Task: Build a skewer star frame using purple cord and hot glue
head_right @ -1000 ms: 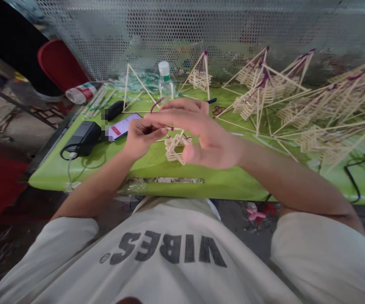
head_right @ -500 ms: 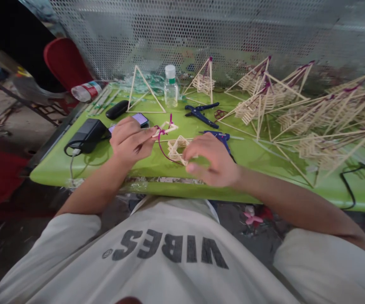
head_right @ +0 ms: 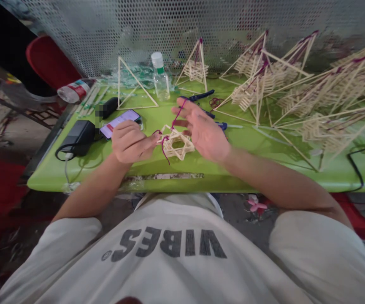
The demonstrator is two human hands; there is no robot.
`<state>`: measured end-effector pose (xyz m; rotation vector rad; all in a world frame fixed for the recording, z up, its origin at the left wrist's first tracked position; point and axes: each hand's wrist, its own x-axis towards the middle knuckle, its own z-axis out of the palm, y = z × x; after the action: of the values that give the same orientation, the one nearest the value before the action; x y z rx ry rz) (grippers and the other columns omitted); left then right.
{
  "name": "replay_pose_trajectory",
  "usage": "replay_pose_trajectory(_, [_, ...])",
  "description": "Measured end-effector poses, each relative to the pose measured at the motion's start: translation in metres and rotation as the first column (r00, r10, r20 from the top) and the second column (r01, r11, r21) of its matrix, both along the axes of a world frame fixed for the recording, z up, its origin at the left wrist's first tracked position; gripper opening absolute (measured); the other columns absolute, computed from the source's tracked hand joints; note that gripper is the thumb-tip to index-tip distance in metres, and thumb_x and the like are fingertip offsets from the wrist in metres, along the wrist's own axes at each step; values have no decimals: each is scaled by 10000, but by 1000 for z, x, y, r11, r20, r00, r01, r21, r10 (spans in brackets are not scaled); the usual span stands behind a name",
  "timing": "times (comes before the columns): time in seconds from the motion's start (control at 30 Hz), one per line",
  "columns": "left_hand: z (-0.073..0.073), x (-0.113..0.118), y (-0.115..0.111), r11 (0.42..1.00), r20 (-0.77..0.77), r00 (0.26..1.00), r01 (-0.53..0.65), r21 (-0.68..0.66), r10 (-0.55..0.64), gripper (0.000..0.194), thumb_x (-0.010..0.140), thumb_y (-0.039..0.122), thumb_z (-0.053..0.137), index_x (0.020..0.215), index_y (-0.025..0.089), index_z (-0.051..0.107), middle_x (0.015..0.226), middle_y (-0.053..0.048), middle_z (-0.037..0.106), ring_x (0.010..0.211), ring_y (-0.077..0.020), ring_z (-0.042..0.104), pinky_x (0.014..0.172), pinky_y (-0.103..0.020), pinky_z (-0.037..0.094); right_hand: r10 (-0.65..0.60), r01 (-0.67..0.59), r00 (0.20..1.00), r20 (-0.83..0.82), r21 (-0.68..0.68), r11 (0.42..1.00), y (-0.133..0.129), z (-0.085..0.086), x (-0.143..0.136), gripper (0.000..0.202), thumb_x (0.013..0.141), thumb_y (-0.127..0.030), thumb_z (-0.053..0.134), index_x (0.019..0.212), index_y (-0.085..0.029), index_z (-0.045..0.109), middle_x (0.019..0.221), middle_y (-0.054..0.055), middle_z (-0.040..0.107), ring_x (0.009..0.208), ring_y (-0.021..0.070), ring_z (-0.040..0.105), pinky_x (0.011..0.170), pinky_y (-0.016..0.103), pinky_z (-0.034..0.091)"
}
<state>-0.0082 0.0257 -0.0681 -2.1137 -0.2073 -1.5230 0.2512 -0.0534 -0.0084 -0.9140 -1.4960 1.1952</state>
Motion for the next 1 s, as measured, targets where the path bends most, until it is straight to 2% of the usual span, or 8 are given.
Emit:
replay_pose_trajectory(0.07, [-2, 0, 0, 999, -40, 999, -10, -38, 9, 61, 960, 288, 833, 947, 344, 855, 586, 35, 432, 522, -131, 342, 601, -366, 330, -232, 230, 973, -3, 134, 964, -3, -4, 8, 753, 957, -893, 554, 1547, -433, 639, 1636, 85, 686, 1464, 386, 677, 1073, 554, 629])
replay_pose_trajectory(0.17, [-2, 1, -6, 995, -116, 993, -8, -101, -4, 99, 941, 271, 862, 865, 329, 837, 561, 41, 419, 493, -114, 339, 559, -352, 290, -663, 623, 749, -2, 344, 703, -9, -2, 29, 757, 933, -964, 470, 1381, -433, 770, 1525, 121, 738, 1644, 463, 517, 1011, 592, 606])
replay_pose_trajectory(0.33, [2, 10, -18, 968, -274, 956, 39, -248, -109, 117, 956, 254, 849, 875, 338, 834, 576, 32, 455, 499, -112, 379, 556, -348, 292, -839, 745, 509, -193, 588, 316, -19, 22, 61, 762, 932, -1017, 392, 1439, -542, 705, 1711, -52, 643, 1607, 472, 557, 973, 613, 554])
replay_pose_trajectory(0.37, [4, 12, -20, 963, -290, 948, 52, -263, -130, 135, 956, 229, 843, 874, 335, 830, 582, 31, 455, 505, -114, 390, 562, -351, 295, -796, 690, 589, -143, 601, 403, -21, 25, 63, 682, 914, -979, 563, 1398, -527, 727, 1686, -38, 658, 1539, 437, 614, 960, 564, 583])
replay_pose_trajectory(0.47, [11, 18, -23, 955, -274, 942, 116, -272, -192, 180, 941, 160, 847, 861, 313, 797, 591, 39, 458, 514, -108, 411, 559, -343, 275, -419, 322, 862, 284, 330, 887, -20, 24, 56, 507, 994, -807, 706, 1271, -388, 774, 1421, 89, 792, 1109, 339, 762, 929, 512, 589])
replay_pose_trajectory(0.53, [14, 20, -26, 952, -253, 939, 166, -256, -232, 209, 925, 123, 854, 839, 287, 759, 592, 45, 463, 517, -102, 421, 547, -336, 257, -135, 103, 868, 478, 93, 990, -12, 13, 48, 603, 1025, -862, 623, 1228, -313, 770, 1160, 76, 817, 781, 227, 675, 722, 439, 508])
replay_pose_trajectory(0.7, [15, 20, -32, 969, -410, 898, 65, -237, -160, 249, 953, 138, 798, 753, 250, 700, 586, 40, 467, 499, -102, 409, 521, -342, 250, 88, -63, 851, 518, -66, 996, 15, -11, 43, 796, 991, -989, 483, 865, -254, 759, 701, 3, 558, 619, 155, 432, 602, 378, 268])
replay_pose_trajectory(1.0, [23, 19, -28, 999, -414, 910, -10, 41, 27, 334, 969, 85, 776, 698, 217, 631, 612, 29, 497, 542, -115, 426, 535, -345, 320, 225, -108, 778, 586, -228, 968, 27, 0, 51, 586, 931, -790, 833, 759, -234, 760, 651, -20, 469, 617, 125, 338, 633, 382, 218])
